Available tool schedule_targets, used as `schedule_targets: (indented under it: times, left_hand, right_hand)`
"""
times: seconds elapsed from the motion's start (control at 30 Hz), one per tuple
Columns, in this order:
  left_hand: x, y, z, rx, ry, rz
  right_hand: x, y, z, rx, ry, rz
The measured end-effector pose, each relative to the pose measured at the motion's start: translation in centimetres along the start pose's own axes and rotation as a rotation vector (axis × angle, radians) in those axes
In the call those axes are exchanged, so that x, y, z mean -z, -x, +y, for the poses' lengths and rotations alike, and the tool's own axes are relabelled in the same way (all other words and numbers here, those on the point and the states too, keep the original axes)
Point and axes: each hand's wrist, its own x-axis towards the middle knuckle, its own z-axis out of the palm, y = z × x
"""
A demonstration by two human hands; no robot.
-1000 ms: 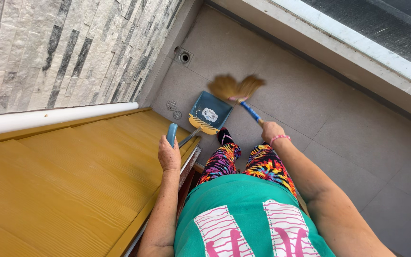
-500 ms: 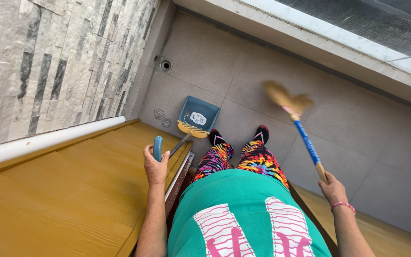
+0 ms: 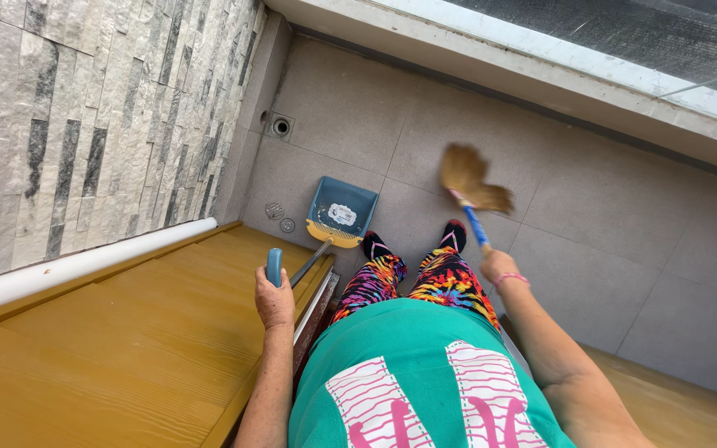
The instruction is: The person sweeps debris on a wooden floor and tiled balcony using a broom and dustpan. They gather dirt into the dustpan, move between indoor and outdoor areas, and continue sweeping along walls and corners.
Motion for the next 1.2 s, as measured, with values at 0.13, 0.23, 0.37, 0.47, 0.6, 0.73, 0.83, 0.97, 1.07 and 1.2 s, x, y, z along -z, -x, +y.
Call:
schedule_targets:
  times: [0.13,0.23,0.37,0.47,0.6,0.73,0.83,0.97,1.07,1.2]
  left_hand:
    - [0.4,0.0,0.1,0.0,0.004,0.032]
    - [0.4,-0.1,0.4,0.011,-0.011,0.037]
    - [0.6,-0.1,0.9,0.059,-0.061,0.007]
    - [0.7,0.3,0.7,0.087,-0.084,-0.008]
    - [0.4,1.5,1.1,0.07,-0.079,-0.002]
    - [-0.8,3.1,2.0,0.111,-0.053,0.031]
    - [-1.6,3.6,3.0,0.142,-0.049,0.101]
    - [-1.6,3.1,3.7,0.197,-0.034,0.12]
    - [-1.7,2.7,3.8,0.187,-0.052,0.156]
    - [-1.7,2.3,3.4,0.172,-0.052,0.206]
  right_hand:
    - [-1.4,0.0,-6.2,0.243,0.107,-0.099]
    - [-0.4,0.9,-7.7,0.371,0.136,-0.114]
    - [4.0,2.5,-5.4,0.485,-0.025,-0.127]
    - [8.2,2.6,-2.6,0.492,-0.065,-0.065]
    - [13.2,-0.3,0.7,0.463,-0.019,0.049]
    - [15.4,-4.6,2.4,0.373,-0.059,0.159]
    - [15.0,-7.7,1.7,0.243,0.024,0.183]
    - [11.4,-8.8,-0.1,0.251,0.163,0.136]
    - [8.9,-7.8,-1.0,0.286,0.25,-0.015]
    - [8.9,-6.8,-1.6,0.477,0.225,-0.092]
